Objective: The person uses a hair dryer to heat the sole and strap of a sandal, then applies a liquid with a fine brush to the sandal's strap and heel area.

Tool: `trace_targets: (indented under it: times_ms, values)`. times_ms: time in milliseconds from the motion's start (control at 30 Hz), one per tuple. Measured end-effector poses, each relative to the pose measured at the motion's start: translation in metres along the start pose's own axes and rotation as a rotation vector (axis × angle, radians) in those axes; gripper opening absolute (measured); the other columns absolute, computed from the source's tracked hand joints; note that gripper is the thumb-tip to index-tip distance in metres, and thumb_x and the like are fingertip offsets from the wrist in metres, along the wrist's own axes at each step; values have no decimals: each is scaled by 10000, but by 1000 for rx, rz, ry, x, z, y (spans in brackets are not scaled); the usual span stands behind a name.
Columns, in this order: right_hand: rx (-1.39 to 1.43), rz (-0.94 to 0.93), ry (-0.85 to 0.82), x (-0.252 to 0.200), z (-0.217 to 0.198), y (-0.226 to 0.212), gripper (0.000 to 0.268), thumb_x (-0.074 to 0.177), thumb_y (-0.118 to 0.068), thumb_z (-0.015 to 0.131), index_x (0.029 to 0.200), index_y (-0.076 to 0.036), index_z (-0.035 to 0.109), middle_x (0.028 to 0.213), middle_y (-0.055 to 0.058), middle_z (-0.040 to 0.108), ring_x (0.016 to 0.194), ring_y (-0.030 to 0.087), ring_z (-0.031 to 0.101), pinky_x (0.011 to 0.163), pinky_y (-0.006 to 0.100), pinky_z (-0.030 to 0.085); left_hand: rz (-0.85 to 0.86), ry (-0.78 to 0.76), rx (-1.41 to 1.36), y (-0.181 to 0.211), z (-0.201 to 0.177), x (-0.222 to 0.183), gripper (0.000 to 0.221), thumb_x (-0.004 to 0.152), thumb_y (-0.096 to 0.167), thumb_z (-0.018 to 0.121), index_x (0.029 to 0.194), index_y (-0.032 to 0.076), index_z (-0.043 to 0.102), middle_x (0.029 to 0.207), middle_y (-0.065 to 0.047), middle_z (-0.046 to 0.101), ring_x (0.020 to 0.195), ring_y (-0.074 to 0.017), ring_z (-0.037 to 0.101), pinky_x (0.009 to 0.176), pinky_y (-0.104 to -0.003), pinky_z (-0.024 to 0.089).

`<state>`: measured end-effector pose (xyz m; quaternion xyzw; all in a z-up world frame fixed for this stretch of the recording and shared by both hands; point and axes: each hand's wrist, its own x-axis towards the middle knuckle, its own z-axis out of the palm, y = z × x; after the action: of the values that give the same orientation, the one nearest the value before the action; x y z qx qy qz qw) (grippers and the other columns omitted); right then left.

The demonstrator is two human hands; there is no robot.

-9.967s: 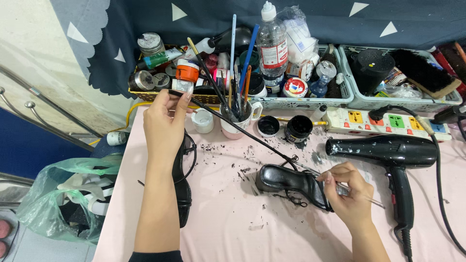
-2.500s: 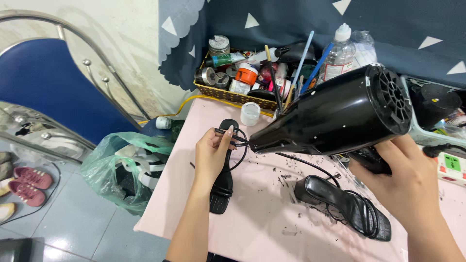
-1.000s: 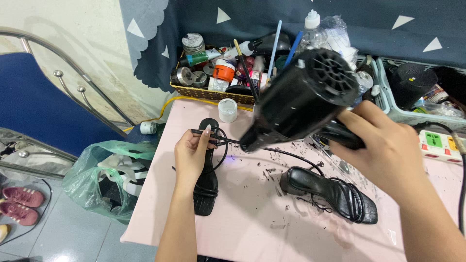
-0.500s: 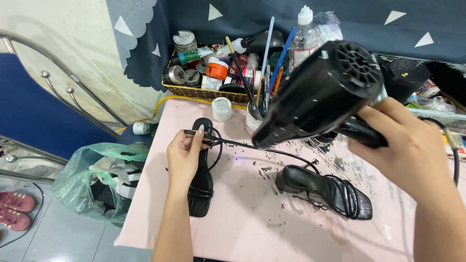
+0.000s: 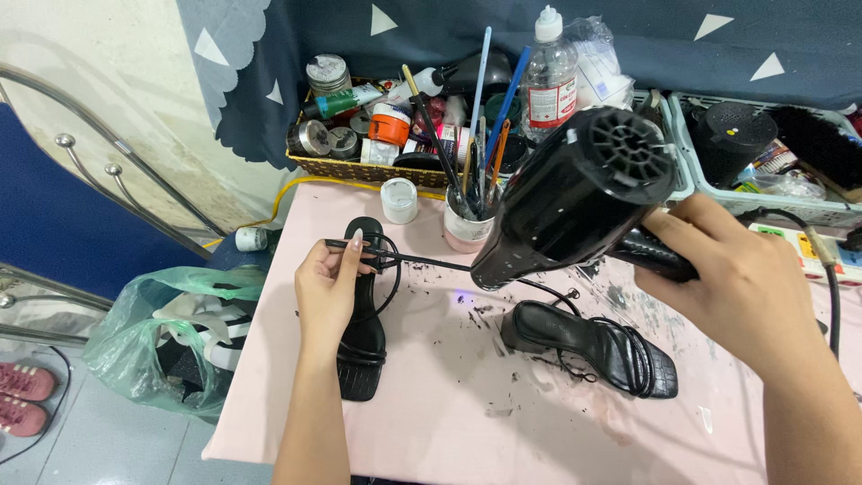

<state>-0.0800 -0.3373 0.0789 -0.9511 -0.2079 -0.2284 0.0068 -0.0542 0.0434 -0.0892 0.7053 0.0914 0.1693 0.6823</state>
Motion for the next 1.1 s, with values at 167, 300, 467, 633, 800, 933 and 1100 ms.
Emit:
trace_targets:
  times_ms: [167,300,467,633,800,933,1100]
  values:
    - [-29,42,-55,-2,-2,3,507,701,-280,842,1159,-88,738,1053,46,677,659,256,661,589,368,525,-1,3,29,1,0,0,258,992,220,685,942,-25,626,809,-87,740,690,-99,686,677,-244,536]
    - [-91,40,-45,-4,-6,7,510,702,-290,838,1167,-104,741,977,36,654,672,259,661,615,371,530,-13,9,14,2,0,-1,260,989,222,692,935,-25,629,803,-89,742,686,-99,677,685,-242,551]
    - [-16,45,-12,-3,1,4,509,698,-271,841,1167,-102,736,994,44,658,677,272,655,613,381,525,4,4,17,1,0,0,256,991,220,689,941,-24,633,815,-89,743,692,-97,679,681,-242,545]
    - [96,38,10,0,5,1,492,710,-264,844,1163,-117,719,1035,33,659,710,270,655,629,382,516,2,4,47,-1,0,1,256,992,220,684,936,-23,629,823,-86,748,693,-94,683,675,-243,536]
    - [-1,16,24,-5,-1,9,492,688,-251,832,1147,-107,733,1000,50,658,694,264,661,612,376,527,-5,4,39,-1,0,0,249,990,221,688,944,-19,637,819,-90,748,688,-96,676,679,-245,542]
    - [-92,40,-7,-13,-6,19,477,737,-264,825,1186,-132,736,969,29,641,737,254,663,673,374,535,-18,5,25,2,1,1,263,992,224,688,941,-26,628,819,-91,747,686,-97,678,680,-248,547]
    - [-73,56,-25,-13,-5,21,496,686,-258,843,1142,-97,738,905,48,626,690,266,655,629,379,527,-24,2,7,3,0,0,263,996,227,682,945,-27,636,817,-90,745,683,-97,679,673,-246,541]
